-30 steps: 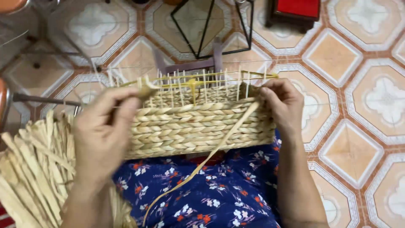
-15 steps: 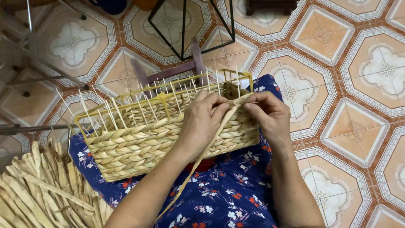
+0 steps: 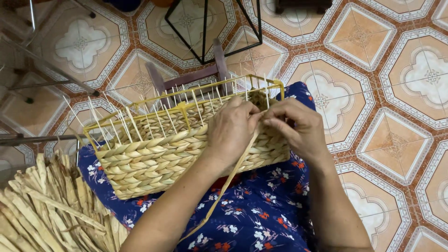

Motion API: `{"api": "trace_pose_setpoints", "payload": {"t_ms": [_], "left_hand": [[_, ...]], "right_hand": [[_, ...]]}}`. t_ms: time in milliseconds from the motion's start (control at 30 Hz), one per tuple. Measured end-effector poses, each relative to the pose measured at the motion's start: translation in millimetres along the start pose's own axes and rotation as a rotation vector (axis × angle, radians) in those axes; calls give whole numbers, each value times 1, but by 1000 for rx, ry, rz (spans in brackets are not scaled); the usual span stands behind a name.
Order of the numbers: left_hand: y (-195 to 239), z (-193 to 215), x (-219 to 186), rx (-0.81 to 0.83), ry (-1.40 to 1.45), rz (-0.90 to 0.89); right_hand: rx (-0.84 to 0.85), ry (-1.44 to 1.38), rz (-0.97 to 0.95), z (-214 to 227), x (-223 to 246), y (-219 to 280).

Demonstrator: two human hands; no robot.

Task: The person sits on the floor weaving a water hyacinth basket on their lap. They tuck and weave flat plant strips around the woven body, pull long strips tight around the rim, and work them along the bamboo frame to secure the basket's upper edge.

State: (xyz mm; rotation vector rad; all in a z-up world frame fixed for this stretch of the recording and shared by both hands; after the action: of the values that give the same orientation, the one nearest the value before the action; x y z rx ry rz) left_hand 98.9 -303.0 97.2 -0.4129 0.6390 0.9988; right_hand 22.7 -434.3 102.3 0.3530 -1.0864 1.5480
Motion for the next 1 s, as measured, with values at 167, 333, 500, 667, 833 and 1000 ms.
{"api": "trace_pose_setpoints", "payload": {"t_ms": [167,333,500,667,833,1000], "left_hand": [[14,25,-10,32,3,-77],[43,38,-34,69,-159,-303],[27,30,-11,396,-267,-133],[3,38,26,551,-200,85],[5,112,-12,-71,-273,-147],[28,77,-26,-100,-53,-234]], "right_hand": [[60,-84,-292,-15,-27,-33],[33,36,-258,-17,-31,-35],[-40,-114,-255,-2,-25,-25],[93,11,-46,-9,17,-29],[212,109,67,-34,13,-38],[136,81,-5,-34,-7,-28]]}}
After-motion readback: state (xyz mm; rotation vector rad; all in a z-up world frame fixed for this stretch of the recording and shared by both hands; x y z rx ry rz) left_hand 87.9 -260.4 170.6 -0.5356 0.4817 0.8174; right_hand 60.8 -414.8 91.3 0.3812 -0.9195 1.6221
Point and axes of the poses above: each hand's wrist, its own y-axis away from the middle knuckle, its own z-axis out of the back of the hand, x = y × z, the point moved 8 cm from there along -y, towards the middle knuckle, and after that the axes turned 10 degrees about z, right-handed, at the moved point
